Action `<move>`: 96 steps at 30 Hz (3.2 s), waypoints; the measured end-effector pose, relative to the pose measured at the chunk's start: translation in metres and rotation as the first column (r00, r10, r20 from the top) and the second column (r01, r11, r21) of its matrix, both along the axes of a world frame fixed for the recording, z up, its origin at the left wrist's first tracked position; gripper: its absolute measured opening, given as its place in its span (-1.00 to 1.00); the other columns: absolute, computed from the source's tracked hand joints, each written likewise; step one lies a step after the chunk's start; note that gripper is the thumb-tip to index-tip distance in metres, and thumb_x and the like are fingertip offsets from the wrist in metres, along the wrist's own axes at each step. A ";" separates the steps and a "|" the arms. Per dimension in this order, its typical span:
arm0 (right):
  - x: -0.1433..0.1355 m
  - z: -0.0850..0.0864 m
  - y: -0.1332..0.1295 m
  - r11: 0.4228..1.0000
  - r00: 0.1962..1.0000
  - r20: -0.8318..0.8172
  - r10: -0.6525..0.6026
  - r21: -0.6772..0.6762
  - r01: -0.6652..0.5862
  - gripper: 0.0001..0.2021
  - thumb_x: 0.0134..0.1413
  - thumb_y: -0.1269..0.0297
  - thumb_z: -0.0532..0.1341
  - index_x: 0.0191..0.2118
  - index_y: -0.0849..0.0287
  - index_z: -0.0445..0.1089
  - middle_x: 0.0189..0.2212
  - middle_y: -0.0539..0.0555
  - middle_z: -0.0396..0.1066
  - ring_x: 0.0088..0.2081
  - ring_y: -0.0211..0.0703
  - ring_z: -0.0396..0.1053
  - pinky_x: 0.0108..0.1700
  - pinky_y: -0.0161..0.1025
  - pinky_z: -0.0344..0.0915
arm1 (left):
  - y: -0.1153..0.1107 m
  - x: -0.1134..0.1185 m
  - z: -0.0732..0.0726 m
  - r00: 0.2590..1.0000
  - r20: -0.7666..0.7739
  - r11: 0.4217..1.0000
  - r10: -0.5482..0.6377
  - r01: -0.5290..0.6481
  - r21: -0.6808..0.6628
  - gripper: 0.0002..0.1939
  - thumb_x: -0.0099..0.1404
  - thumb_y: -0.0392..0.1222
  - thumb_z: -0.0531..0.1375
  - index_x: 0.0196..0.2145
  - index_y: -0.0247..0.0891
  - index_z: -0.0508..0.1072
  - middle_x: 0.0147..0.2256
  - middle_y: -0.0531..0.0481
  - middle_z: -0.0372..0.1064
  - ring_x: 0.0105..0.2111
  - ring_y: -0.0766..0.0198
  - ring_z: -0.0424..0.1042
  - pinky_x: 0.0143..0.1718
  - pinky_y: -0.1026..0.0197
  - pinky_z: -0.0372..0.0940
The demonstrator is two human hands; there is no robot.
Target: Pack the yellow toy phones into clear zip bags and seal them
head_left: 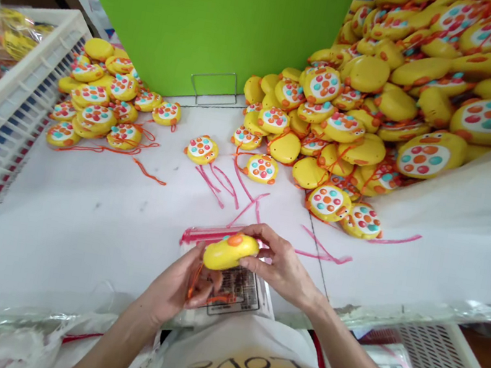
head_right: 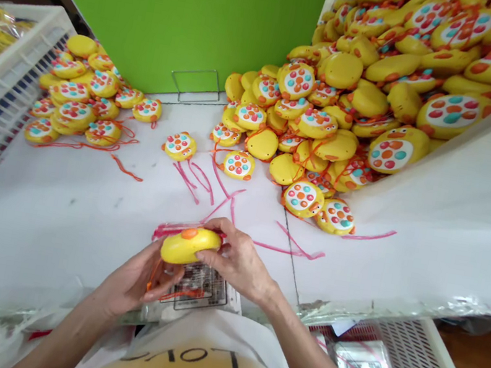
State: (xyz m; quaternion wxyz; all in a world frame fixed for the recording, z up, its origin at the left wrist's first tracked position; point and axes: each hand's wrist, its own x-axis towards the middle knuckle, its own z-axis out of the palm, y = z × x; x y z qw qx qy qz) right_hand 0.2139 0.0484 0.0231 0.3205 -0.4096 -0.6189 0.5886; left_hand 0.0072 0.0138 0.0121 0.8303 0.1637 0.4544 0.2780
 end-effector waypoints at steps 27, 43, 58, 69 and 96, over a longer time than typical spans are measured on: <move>0.000 0.010 -0.055 0.902 0.947 0.200 0.251 0.306 -0.304 -0.62 0.13 0.51 0.12 0.06 0.13 0.14 0.01 0.16 0.29 0.05 -0.16 0.26 0.05 -0.22 0.27 | 0.027 0.010 -0.003 0.907 -0.264 0.856 -0.327 0.403 0.324 -0.91 0.08 -0.23 0.25 -0.43 -0.31 0.47 -0.53 0.06 0.33 -0.53 0.39 0.26 -0.49 0.35 0.15; 0.000 -0.030 0.049 0.933 0.900 0.295 -0.320 0.261 0.247 -0.66 0.08 0.20 0.13 -0.03 0.19 0.18 -0.26 0.13 0.40 -0.29 -0.06 0.39 -0.27 -0.16 0.36 | -0.032 0.029 -0.058 0.330 -0.765 0.194 0.553 0.842 0.503 -0.66 0.30 -0.28 0.08 0.01 -0.43 0.32 0.07 -0.32 0.25 0.11 -0.02 0.19 0.08 -0.08 0.25; 0.065 -0.015 0.050 0.872 0.832 0.260 -0.490 0.121 0.475 -0.61 0.04 0.03 0.19 -0.08 0.13 0.19 -0.24 0.12 0.32 -0.26 -0.03 0.36 -0.32 -0.08 0.46 | -0.028 0.030 -0.066 0.283 -0.743 0.200 0.607 0.850 0.487 -0.69 0.30 -0.31 0.07 -0.01 -0.40 0.31 -0.04 -0.27 0.34 -0.01 0.01 0.28 -0.01 -0.07 0.30; 0.005 -0.015 0.002 0.928 0.960 -0.065 -0.274 -0.278 0.246 -0.65 0.07 0.05 0.21 -0.12 0.16 0.21 -0.29 0.01 0.26 -0.33 -0.23 0.30 -0.38 -0.25 0.46 | -0.021 0.031 -0.065 0.286 -0.729 0.205 0.622 0.839 0.504 -0.80 0.29 -0.39 0.07 -0.13 -0.33 0.35 -0.14 -0.18 0.34 -0.11 0.09 0.29 -0.07 0.01 0.31; -0.025 0.005 -0.018 0.980 0.971 0.138 -0.197 -0.004 0.200 -0.73 0.25 0.15 0.03 0.01 0.10 0.09 -0.26 0.04 0.34 -0.37 -0.23 0.34 -0.36 -0.30 0.33 | -0.019 0.036 -0.057 0.260 -0.740 0.157 0.620 0.884 0.441 -0.83 0.27 -0.37 0.08 -0.19 -0.28 0.37 -0.26 -0.14 0.42 -0.18 0.05 0.33 -0.08 -0.08 0.22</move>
